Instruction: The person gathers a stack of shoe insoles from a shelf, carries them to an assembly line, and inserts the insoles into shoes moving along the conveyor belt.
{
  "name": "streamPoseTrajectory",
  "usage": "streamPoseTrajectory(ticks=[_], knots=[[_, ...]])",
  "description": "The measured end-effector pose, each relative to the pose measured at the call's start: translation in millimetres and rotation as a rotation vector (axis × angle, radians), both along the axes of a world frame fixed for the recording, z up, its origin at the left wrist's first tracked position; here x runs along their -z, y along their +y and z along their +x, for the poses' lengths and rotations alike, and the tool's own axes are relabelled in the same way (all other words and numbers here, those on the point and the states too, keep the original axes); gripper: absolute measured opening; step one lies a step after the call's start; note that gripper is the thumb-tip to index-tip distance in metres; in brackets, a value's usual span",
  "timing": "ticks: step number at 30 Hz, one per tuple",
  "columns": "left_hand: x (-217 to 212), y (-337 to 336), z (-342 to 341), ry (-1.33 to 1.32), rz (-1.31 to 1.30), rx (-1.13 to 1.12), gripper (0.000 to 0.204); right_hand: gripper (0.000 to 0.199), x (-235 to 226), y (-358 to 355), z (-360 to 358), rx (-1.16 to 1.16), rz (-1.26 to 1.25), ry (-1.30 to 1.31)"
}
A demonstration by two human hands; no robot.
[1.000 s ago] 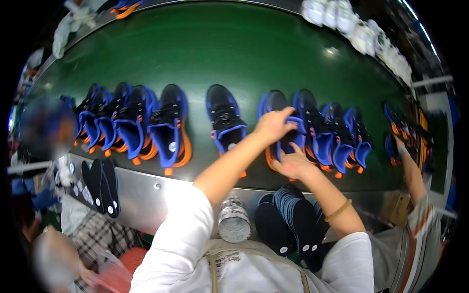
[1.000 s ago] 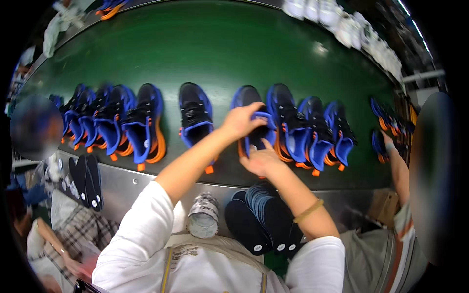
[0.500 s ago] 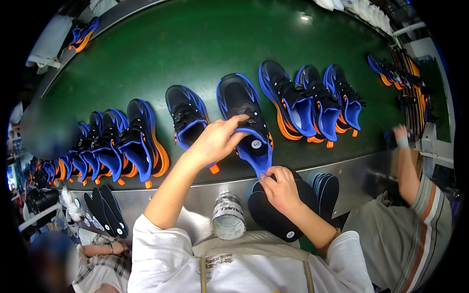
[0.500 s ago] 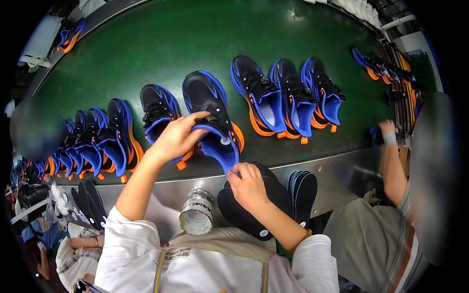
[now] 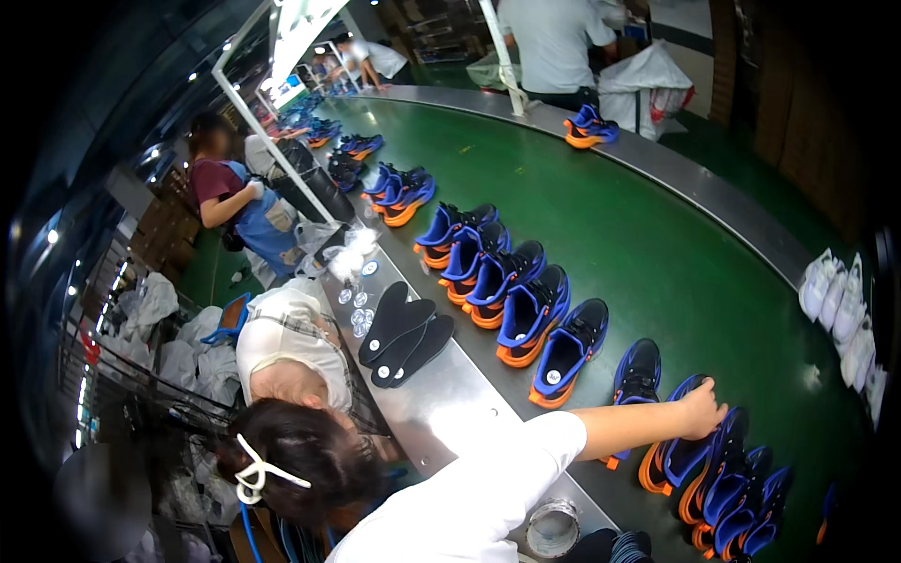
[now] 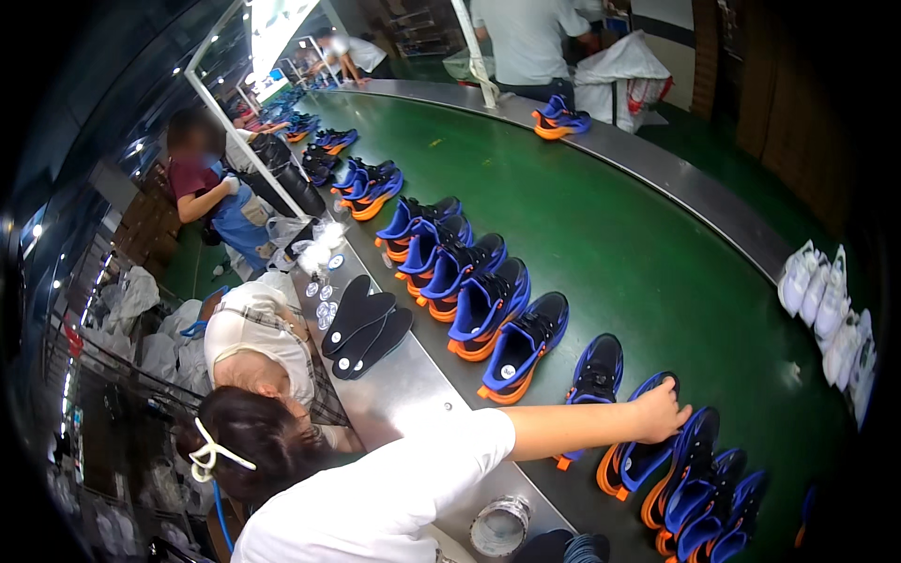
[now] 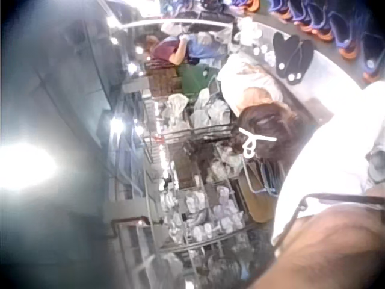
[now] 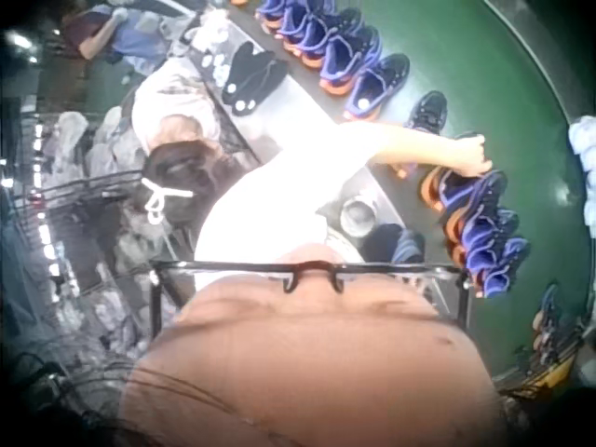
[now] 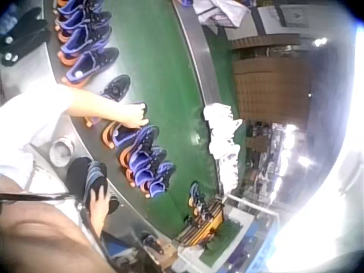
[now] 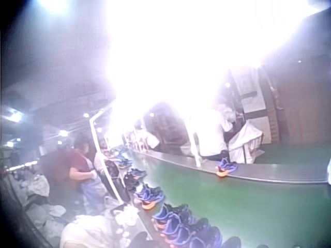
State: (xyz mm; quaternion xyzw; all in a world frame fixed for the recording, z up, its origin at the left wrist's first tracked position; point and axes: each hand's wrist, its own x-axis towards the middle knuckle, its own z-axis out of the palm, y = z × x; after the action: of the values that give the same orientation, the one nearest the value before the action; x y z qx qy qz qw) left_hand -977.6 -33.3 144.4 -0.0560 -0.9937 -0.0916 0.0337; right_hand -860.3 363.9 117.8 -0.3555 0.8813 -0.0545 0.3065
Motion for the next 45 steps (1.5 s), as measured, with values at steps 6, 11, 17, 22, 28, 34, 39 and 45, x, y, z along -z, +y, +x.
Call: streamPoseTrajectory(ticks=[6, 11, 17, 22, 28, 34, 39, 45], knots=[[-18, 65, -27, 0.098, 0.508, 0.087, 0.077, 0.073, -59, -12, 60, 0.136, -0.011, 0.105], [38, 130, -50, -0.094, 0.465, 0.043, 0.073, 0.067, -58, -14, 67, 0.343, 0.035, 0.112], [67, 137, -60, 0.243, 0.243, 0.083, 0.062, 0.055, -50, -35, 16, 0.305, -0.11, 0.136], [25, 95, -46, 0.106, 0.67, -0.029, 0.064, 0.044, -36, -73, -67, 0.199, -0.186, 0.169], [43, 89, -8, 0.209, 0.762, -0.314, 0.037, 0.032, 10, -68, -170, -0.089, -0.005, 0.085], [26, 66, -6, 0.029, 1.206, -0.332, 0.026, 0.011, 22, -41, -204, 0.221, -0.262, -0.256], [22, 45, -14, -0.046, 0.946, -0.299, 0.041, 0.016, -47, -169, -144, 0.067, -0.371, 0.091], [23, 55, -12, -0.054, 0.887, -0.11, 0.038, 0.024, -21, -171, -113, 0.041, -0.337, 0.54]])
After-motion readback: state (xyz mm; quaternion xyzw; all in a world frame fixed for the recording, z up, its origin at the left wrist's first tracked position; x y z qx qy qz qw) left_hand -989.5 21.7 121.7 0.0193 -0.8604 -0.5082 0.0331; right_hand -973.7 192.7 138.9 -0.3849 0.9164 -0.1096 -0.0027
